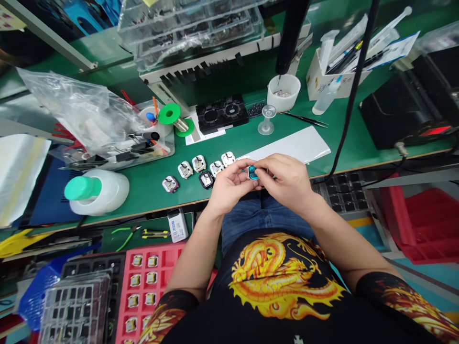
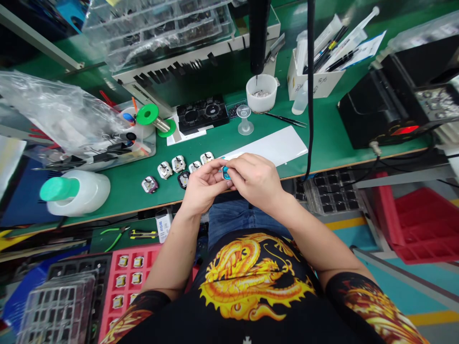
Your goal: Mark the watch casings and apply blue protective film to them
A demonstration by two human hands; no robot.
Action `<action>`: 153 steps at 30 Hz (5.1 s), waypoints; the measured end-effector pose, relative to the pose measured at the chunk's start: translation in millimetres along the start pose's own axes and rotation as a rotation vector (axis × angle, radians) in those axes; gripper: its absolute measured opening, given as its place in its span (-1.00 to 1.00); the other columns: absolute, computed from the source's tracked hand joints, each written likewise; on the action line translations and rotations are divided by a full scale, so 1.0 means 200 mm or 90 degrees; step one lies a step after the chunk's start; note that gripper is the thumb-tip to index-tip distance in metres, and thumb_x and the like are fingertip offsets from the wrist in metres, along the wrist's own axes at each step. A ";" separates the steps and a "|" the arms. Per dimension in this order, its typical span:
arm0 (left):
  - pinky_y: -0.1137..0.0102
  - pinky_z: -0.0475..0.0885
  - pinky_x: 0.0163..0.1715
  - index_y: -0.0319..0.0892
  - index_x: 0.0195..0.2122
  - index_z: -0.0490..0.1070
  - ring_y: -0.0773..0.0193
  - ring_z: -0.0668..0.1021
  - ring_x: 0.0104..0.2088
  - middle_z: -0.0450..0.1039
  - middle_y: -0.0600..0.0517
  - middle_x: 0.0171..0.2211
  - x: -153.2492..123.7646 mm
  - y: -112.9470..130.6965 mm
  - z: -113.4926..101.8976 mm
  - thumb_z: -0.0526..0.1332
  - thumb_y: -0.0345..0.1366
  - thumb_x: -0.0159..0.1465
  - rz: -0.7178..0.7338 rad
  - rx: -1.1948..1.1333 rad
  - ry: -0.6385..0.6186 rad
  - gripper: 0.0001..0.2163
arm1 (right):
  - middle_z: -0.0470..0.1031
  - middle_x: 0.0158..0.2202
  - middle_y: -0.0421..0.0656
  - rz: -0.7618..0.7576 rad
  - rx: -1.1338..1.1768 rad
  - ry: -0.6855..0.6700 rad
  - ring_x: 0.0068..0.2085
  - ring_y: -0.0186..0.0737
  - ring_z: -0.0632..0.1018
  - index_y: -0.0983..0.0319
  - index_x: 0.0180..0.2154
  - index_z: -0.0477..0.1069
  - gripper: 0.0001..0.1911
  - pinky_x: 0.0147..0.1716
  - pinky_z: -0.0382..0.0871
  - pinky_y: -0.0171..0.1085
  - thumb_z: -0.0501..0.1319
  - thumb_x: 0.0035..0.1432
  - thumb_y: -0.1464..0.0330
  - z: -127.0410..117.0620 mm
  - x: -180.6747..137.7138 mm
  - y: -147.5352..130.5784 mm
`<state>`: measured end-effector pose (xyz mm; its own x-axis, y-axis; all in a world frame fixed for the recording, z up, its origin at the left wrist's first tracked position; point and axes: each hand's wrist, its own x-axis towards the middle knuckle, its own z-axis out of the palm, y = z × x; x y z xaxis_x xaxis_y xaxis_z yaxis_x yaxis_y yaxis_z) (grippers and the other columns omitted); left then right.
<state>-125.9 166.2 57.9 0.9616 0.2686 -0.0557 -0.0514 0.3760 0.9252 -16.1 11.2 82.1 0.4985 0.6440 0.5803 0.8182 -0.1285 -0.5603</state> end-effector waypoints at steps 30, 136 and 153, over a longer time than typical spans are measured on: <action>0.38 0.66 -0.19 -0.24 0.09 0.59 0.26 0.70 -0.38 0.66 -0.02 -0.38 0.05 -0.05 0.03 0.72 -0.16 -0.01 -0.057 -0.078 0.015 -0.34 | 0.66 -0.21 -0.13 -0.107 -0.087 0.010 -0.24 0.02 0.70 0.09 -0.05 0.51 -0.85 -0.27 0.59 0.01 0.24 0.46 0.45 0.00 0.00 0.08; 0.34 0.66 -0.27 -0.31 0.10 0.62 0.23 0.70 -0.38 0.71 -0.13 -0.24 0.03 -0.02 -0.01 0.71 -0.28 0.05 -0.035 -0.098 0.020 -0.40 | 0.60 -0.09 -0.04 -0.130 -0.035 0.154 -0.11 -0.07 0.61 0.15 0.14 0.60 -0.65 -0.13 0.59 -0.08 0.39 0.38 0.52 0.05 -0.19 0.14; 0.36 0.65 -0.27 -0.33 0.11 0.63 0.26 0.68 -0.38 0.69 -0.11 -0.27 0.03 0.00 0.01 0.70 -0.29 0.07 -0.039 -0.109 0.032 -0.41 | 0.63 -0.13 -0.06 -0.169 -0.018 0.189 -0.15 -0.10 0.61 0.17 0.09 0.58 -0.61 -0.16 0.61 -0.08 0.38 0.33 0.65 0.08 -0.20 0.10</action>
<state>-120.2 166.3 58.3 0.9498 0.2833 -0.1324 -0.0426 0.5368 0.8426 -23.7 -5.7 38.4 0.3257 0.4124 0.8508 0.9355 -0.0098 -0.3533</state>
